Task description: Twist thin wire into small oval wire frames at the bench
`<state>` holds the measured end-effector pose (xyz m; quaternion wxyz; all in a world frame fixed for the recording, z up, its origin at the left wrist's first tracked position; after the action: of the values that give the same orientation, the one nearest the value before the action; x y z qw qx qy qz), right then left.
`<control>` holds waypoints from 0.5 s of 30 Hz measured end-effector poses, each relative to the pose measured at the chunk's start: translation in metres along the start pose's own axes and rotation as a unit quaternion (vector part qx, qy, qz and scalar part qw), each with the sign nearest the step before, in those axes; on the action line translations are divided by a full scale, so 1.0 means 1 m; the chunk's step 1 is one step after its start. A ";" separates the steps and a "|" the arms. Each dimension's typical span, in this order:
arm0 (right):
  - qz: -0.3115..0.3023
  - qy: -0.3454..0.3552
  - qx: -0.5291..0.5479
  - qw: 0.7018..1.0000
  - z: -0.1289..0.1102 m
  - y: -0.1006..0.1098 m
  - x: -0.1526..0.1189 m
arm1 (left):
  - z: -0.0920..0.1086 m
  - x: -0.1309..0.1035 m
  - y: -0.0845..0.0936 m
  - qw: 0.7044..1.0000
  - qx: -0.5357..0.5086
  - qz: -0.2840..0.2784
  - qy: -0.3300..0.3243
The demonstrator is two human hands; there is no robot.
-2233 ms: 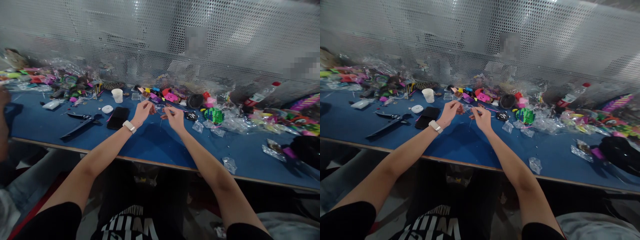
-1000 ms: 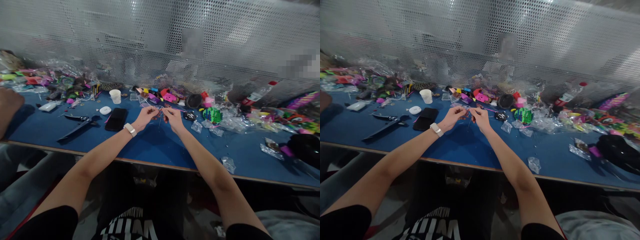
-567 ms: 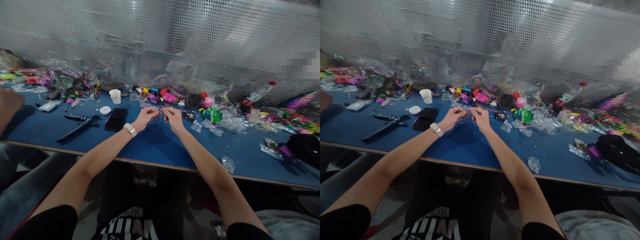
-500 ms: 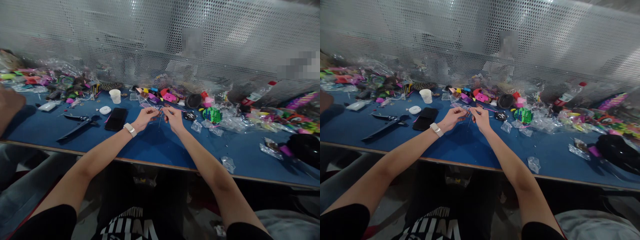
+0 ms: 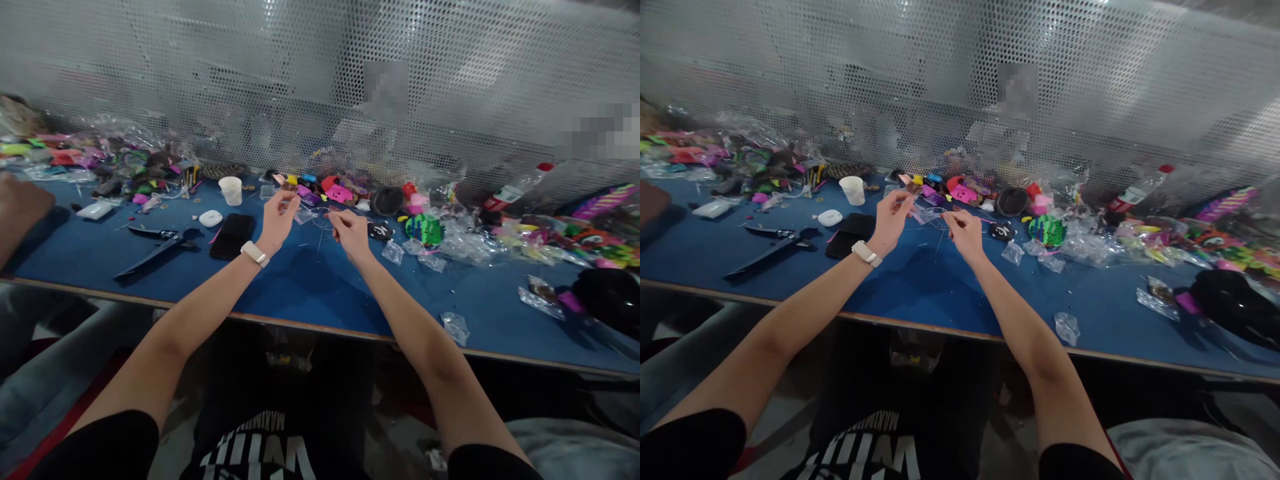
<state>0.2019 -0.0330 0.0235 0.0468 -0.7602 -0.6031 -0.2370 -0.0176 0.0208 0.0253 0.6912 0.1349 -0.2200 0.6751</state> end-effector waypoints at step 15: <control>0.026 -0.053 0.083 0.995 0.007 -0.005 0.002 | 0.005 -0.001 -0.002 0.998 -0.054 -0.030 0.032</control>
<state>0.1996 -0.0273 0.0175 0.0841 -0.7808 -0.6019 -0.1446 -0.0164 0.0180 0.0295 0.7242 0.0822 -0.2296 0.6450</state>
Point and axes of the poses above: each hand's wrist, its own x-axis towards the middle knuckle, its own y-axis out of the back of the hand, z = x × y, the point moved 3 cm from there along x, towards the middle knuckle, and after that the axes turned 1 degree about -y, right-handed, at the moved point
